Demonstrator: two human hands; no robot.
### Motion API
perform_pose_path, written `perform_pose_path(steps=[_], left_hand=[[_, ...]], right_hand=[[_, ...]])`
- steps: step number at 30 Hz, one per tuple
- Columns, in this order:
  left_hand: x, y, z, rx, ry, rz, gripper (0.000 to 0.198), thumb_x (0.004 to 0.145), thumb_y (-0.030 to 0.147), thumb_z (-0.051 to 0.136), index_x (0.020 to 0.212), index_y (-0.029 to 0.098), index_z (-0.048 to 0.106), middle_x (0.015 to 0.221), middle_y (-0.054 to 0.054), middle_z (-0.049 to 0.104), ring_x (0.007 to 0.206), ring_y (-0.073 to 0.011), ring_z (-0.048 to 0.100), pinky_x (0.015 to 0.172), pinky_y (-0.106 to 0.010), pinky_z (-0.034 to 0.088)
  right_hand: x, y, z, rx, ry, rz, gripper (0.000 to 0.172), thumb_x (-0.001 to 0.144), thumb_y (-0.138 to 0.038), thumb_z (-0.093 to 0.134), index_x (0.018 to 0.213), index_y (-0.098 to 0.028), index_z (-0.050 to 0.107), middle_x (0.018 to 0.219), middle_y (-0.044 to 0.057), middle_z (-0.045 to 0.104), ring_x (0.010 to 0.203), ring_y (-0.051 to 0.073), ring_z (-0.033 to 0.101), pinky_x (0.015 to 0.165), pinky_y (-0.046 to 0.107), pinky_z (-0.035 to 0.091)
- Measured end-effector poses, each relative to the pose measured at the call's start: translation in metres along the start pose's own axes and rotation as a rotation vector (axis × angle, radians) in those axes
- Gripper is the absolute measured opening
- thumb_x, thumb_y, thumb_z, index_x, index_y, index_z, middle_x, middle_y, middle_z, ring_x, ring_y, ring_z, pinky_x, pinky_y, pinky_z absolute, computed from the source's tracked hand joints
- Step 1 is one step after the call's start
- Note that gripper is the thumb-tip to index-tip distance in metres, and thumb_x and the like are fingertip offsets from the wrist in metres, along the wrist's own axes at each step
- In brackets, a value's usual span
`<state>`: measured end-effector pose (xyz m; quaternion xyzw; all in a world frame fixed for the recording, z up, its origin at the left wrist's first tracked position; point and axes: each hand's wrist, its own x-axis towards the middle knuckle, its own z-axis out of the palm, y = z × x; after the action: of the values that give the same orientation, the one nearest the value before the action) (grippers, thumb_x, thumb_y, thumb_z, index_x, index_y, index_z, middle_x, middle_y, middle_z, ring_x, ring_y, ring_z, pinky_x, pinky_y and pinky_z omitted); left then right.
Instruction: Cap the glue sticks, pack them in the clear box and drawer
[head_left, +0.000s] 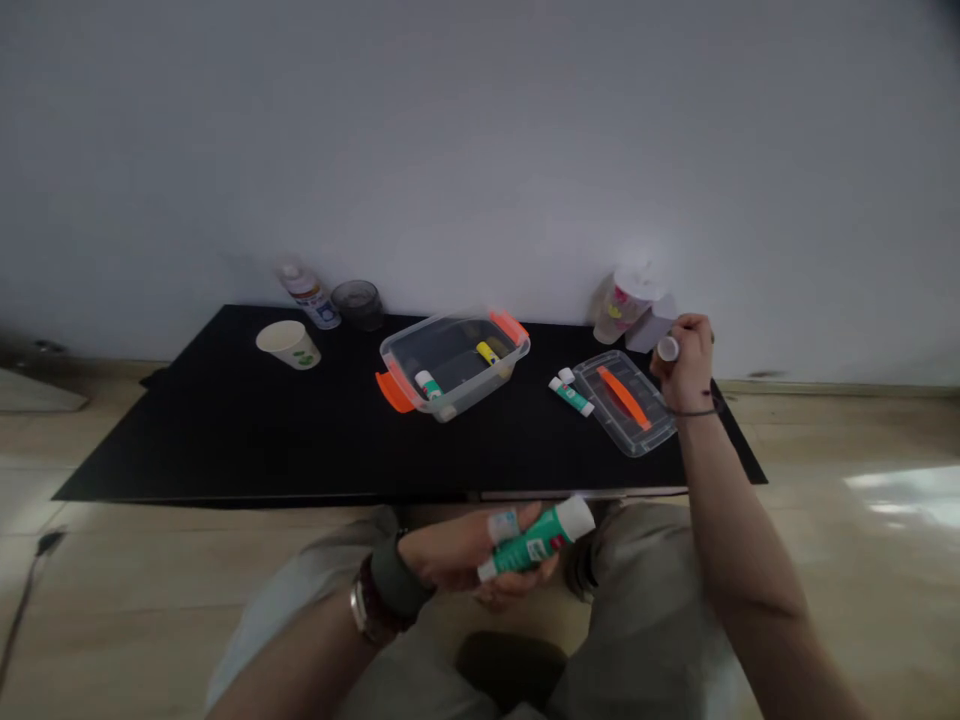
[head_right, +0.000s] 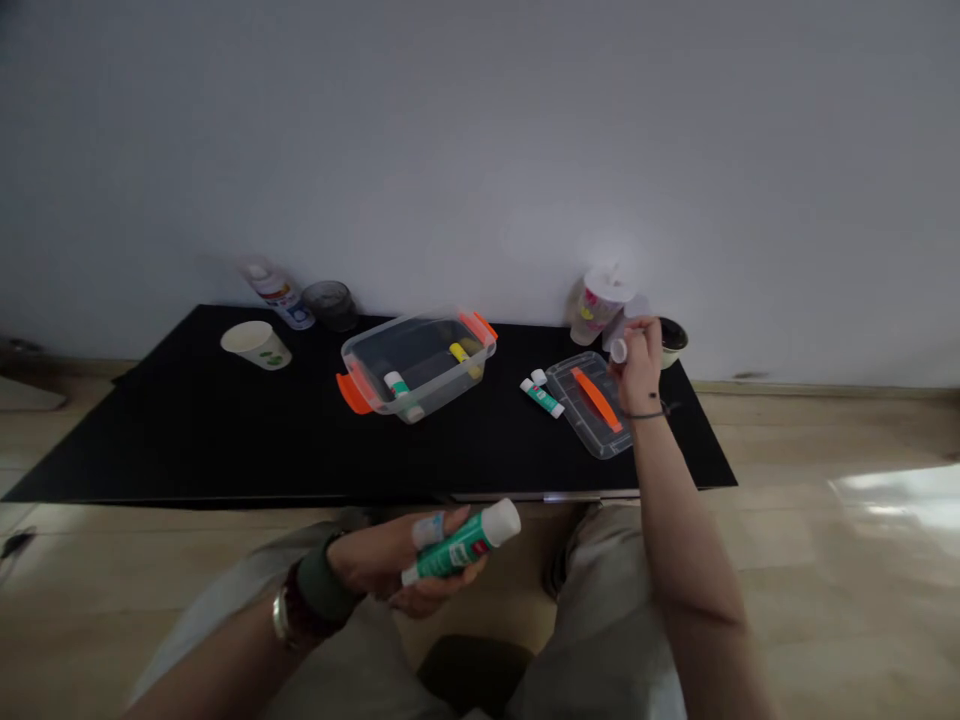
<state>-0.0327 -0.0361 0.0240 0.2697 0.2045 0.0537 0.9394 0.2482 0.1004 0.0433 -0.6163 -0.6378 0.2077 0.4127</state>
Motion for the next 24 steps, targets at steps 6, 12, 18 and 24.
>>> perform_pose_path(steps=[6,12,18,24], left_hand=[[0.029,0.003,-0.025,-0.167,0.604,0.312,0.032,0.1,0.045,0.046,0.094,0.015,0.056,0.068,0.001,0.055,0.053,-0.0074,0.051,0.053,-0.019,0.042],[0.047,0.008,-0.041,-0.097,0.771,0.307,0.013,0.099,0.024,0.045,0.095,0.016,0.053,0.078,-0.002,0.061,0.062,-0.011,0.063,0.056,-0.022,0.046],[0.05,0.001,-0.056,0.033,0.882,0.329,0.004,0.094,0.02,0.051,0.097,0.018,0.051,0.087,-0.002,0.063,0.076,-0.0123,0.068,0.062,-0.021,0.046],[0.056,-0.013,-0.072,0.359,0.838,0.36,0.044,0.082,0.026,0.069,0.119,0.016,0.049,0.116,-0.011,0.066,0.112,-0.024,0.064,0.093,-0.038,0.049]], right_hand=[[-0.024,0.023,0.083,-0.399,-0.554,0.103,0.031,0.084,-0.048,0.068,0.091,-0.019,0.061,0.075,0.0,0.063,0.068,0.014,0.06,0.064,0.023,0.042],[-0.029,0.022,0.128,-0.494,-0.465,0.063,0.04,0.095,-0.042,0.057,0.126,-0.017,0.057,0.104,0.008,0.071,0.098,0.019,0.067,0.08,0.026,0.046],[-0.042,0.002,0.099,-0.438,-0.517,0.042,0.029,0.098,-0.043,0.052,0.107,-0.019,0.066,0.101,0.008,0.073,0.094,0.019,0.068,0.075,0.026,0.046],[-0.074,-0.018,0.104,-0.279,-0.871,0.038,0.036,0.094,-0.051,0.058,0.101,-0.017,0.064,0.086,0.004,0.073,0.07,0.014,0.068,0.063,0.022,0.044]])
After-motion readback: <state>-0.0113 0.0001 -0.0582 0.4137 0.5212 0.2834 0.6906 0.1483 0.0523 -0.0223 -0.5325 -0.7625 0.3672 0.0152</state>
